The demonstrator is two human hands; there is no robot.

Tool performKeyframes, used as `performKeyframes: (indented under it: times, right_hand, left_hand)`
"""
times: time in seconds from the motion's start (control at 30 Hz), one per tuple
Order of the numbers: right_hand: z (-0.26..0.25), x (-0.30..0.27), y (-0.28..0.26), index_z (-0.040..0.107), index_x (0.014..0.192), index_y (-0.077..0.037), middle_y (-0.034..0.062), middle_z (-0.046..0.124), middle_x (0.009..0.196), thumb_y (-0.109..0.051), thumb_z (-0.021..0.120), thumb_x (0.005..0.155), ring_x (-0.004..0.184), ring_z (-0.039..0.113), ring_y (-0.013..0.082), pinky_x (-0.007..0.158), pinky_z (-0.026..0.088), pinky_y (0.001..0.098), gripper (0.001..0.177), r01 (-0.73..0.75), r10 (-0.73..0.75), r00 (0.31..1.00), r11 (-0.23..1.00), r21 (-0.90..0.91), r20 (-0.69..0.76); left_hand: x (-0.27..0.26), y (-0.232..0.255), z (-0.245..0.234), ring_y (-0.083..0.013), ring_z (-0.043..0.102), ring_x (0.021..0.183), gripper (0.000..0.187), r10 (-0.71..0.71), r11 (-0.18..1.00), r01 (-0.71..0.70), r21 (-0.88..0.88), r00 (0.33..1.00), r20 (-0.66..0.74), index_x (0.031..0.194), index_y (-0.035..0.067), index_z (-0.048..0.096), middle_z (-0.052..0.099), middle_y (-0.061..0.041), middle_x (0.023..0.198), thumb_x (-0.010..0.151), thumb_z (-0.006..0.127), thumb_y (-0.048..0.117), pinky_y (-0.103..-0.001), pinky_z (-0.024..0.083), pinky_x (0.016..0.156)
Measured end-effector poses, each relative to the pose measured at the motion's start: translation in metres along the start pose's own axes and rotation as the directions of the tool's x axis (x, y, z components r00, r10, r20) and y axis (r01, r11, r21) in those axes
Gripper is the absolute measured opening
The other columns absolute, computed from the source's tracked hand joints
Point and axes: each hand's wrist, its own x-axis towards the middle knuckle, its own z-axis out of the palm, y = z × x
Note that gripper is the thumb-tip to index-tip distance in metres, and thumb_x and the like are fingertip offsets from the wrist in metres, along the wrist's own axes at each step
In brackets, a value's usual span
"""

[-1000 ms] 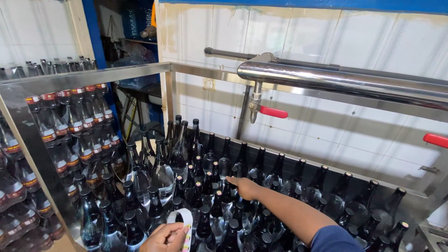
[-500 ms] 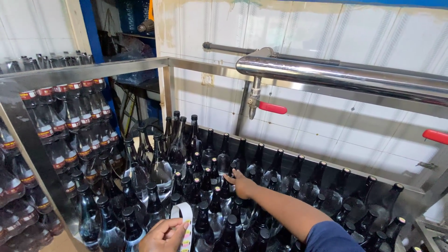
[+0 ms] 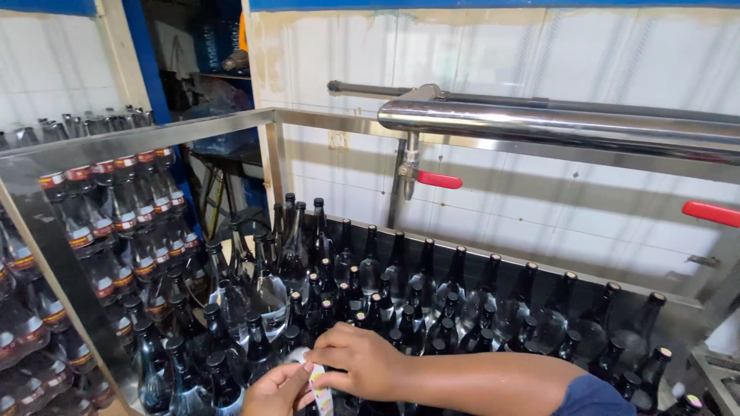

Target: Manually applying small circular labels or seals to the caps of bottles arranged in a crate.

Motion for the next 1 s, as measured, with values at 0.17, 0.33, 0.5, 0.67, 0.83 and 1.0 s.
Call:
performKeyframes:
  times: [0.17, 0.33, 0.5, 0.67, 0.83, 1.0]
  right_hand:
    - [-0.013, 0.002, 0.008, 0.086, 0.117, -0.021, 0.0017, 0.084, 0.108, -0.035, 0.075, 0.109, 0.102, 0.075, 0.0189, 0.097, 0.055, 0.0383, 0.02, -0.213, 0.212, 0.977, 0.951, 0.224, 0.026]
    - [-0.036, 0.006, 0.02, 0.087, 0.115, -0.014, 0.0053, 0.081, 0.096, -0.025, 0.08, 0.106, 0.081, 0.07, 0.0103, 0.076, 0.061, 0.0223, 0.016, -0.478, 0.406, 0.876, 0.664, 0.576, 0.259]
    - [-0.06, 0.027, 0.058, 0.084, 0.114, -0.009, 0.0078, 0.084, 0.079, -0.018, 0.065, 0.12, 0.059, 0.077, 0.0107, 0.06, 0.07, 0.0212, 0.022, -0.75, 0.67, 0.652, 0.5, 0.434, 0.354]
    - [-0.032, -0.02, 0.213, 0.086, 0.115, -0.004, 0.0097, 0.086, 0.099, -0.021, 0.071, 0.11, 0.081, 0.081, 0.0146, 0.072, 0.072, 0.0275, 0.023, -0.827, 0.84, 0.526, 0.467, 0.313, 0.137]
    - [0.003, -0.088, 0.306, 0.042, 0.171, -0.018, 0.0133, 0.045, 0.174, -0.012, 0.052, 0.111, 0.158, 0.045, 0.035, 0.129, 0.04, 0.0447, 0.061, -0.749, 0.775, 0.557, 0.624, -0.223, 0.298]
    - [0.0, -0.077, 0.28, 0.022, 0.179, -0.021, 0.0109, 0.024, 0.185, 0.009, 0.039, 0.105, 0.168, 0.03, 0.0326, 0.137, 0.028, 0.0419, 0.082, -0.781, 0.816, 0.458, 0.559, -0.278, 0.354]
  left_hand:
    - [-0.028, 0.012, 0.007, -0.0113, 0.091, 0.096, 0.034, 0.133, 0.887, -0.163, 0.433, 0.986, 0.099, 0.113, 0.011, 0.102, 0.101, -0.011, 0.107, 0.078, 0.102, 0.008, -0.019, 0.066, 0.095]
    - [0.018, -0.034, -0.006, 0.0009, 0.073, 0.066, 0.026, 0.495, 0.512, -0.514, 0.689, 0.831, 0.252, 0.106, 0.047, 0.1, 0.087, 0.02, 0.086, 0.084, 0.09, 0.037, -0.014, 0.054, 0.068]
    - [0.009, -0.035, -0.004, -0.0025, 0.072, 0.06, 0.028, 0.521, 0.63, -0.538, 0.56, 0.827, 0.209, 0.1, 0.03, 0.105, 0.092, 0.014, 0.087, 0.081, 0.091, 0.015, -0.013, 0.054, 0.062]
    - [0.07, -0.035, -0.043, 0.0072, 0.079, 0.124, 0.052, 0.046, 0.49, -0.358, 0.795, 0.921, 0.386, 0.141, 0.049, 0.085, 0.082, 0.019, 0.135, 0.09, 0.086, 0.046, -0.011, 0.047, 0.117]
    - [0.052, -0.029, -0.041, -0.001, 0.077, 0.136, 0.055, -0.027, 0.515, -0.278, 0.811, 0.94, 0.339, 0.145, 0.045, 0.082, 0.079, 0.014, 0.144, 0.091, 0.087, 0.048, -0.019, 0.049, 0.128]
    - [0.048, -0.029, -0.046, -0.0014, 0.079, 0.132, 0.048, 0.007, 0.526, -0.245, 0.814, 0.959, 0.283, 0.139, 0.043, 0.088, 0.084, 0.012, 0.138, 0.09, 0.088, 0.046, -0.018, 0.053, 0.125]
